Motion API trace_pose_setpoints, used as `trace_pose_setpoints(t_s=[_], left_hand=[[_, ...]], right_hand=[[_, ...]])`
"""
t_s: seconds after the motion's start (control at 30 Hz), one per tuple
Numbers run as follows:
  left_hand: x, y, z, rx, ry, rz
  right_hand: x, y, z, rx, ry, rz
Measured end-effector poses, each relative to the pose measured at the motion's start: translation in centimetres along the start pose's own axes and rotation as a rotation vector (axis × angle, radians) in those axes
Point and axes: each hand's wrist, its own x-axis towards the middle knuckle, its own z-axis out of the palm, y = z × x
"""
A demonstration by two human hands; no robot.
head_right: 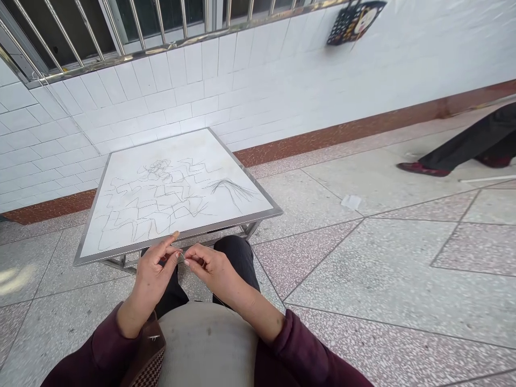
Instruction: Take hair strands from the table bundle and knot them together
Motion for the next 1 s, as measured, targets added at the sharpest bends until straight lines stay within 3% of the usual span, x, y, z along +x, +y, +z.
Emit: trace_pose_setpoints(t_s=[0.2, 0.5, 0.63, 1.0], left_hand=[[0.0, 0.1, 0.1, 0.101, 0.015, -0.015], [0.5, -0.7, -0.5, -0.197, -0.086, -0.203], [0.4, -0.7, -0.6, -0.235, -0.061, -0.218], [0.1, -0.9, -0.3, -0.349, -0.004, -0.270]], right_hand=[[0.2, 0.4, 0.6, -0.024, 0.015, 0.008], [0.6, 1.0, 1.0, 0.051, -0.070, 0.026], [0.6, 1.3, 1.4, 0.071, -0.081, 0.020], [-0.4, 2.4, 2.8, -0.372, -0.030, -0.271]])
